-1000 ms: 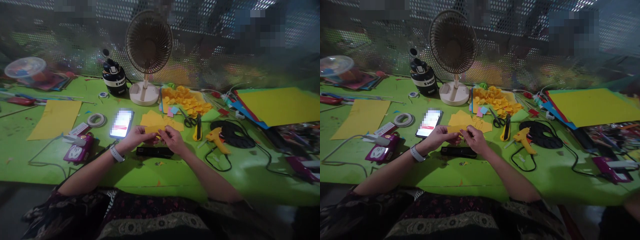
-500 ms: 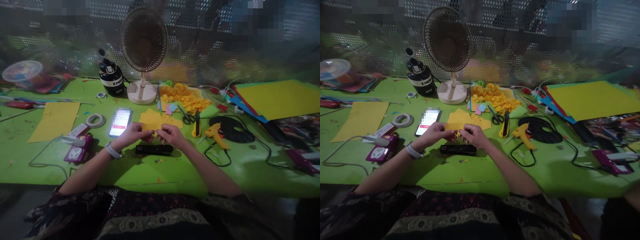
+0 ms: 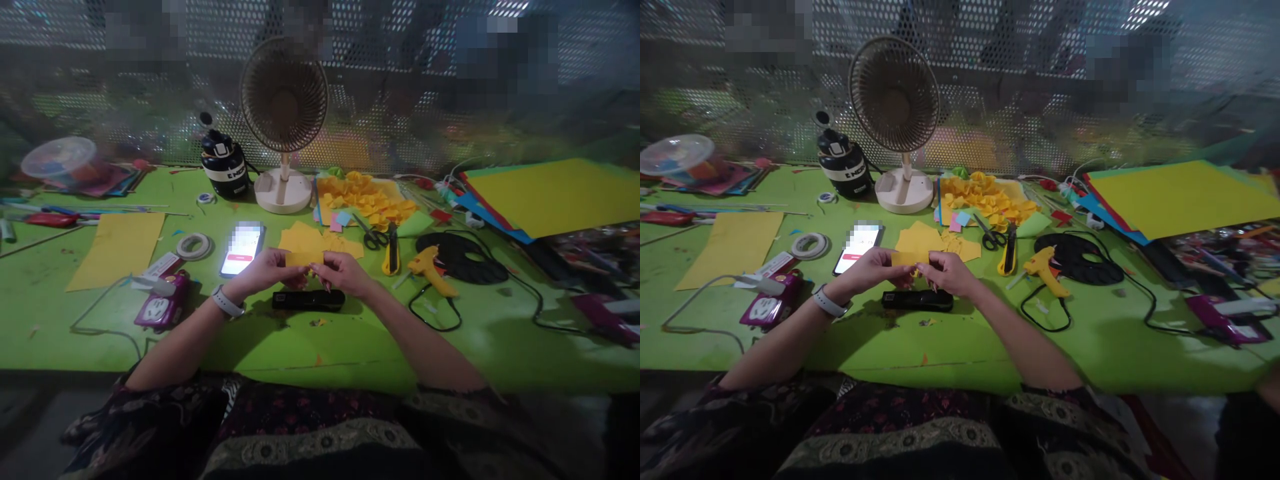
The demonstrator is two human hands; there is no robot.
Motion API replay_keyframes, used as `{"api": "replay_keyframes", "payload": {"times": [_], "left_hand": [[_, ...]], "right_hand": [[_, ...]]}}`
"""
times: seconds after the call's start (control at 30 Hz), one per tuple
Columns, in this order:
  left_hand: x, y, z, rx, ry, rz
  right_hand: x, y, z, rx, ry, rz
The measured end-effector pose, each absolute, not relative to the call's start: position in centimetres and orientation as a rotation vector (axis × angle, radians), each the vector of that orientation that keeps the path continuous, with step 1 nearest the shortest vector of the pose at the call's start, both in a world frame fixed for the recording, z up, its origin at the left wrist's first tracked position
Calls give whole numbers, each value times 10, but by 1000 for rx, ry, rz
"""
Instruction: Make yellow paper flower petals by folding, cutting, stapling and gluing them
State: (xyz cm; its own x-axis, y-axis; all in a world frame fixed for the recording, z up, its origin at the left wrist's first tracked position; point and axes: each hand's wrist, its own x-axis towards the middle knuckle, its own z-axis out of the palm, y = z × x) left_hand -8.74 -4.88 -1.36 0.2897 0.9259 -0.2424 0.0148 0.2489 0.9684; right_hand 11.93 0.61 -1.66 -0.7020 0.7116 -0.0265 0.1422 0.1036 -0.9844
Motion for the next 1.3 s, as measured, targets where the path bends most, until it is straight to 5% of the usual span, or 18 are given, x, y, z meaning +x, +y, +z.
{"api": "replay_keyframes", "payload": {"times": [0.4,0.73,1.0,1.3], "left_hand": [[-87,-47,-14,955,1118,1226],[-66,-57,-13,810,1030,1300],[-71,-57,-9,778,1032,1209],[-72,-53,-14,783,1009,1174]], "right_hand": [[117,3,-10,-1004,-1394,1658],[113,-21,-5,-839,-1788,1761],[131,-1,-6,-514,-2106,749],[128,2,-20,-386,-2157,467]]}}
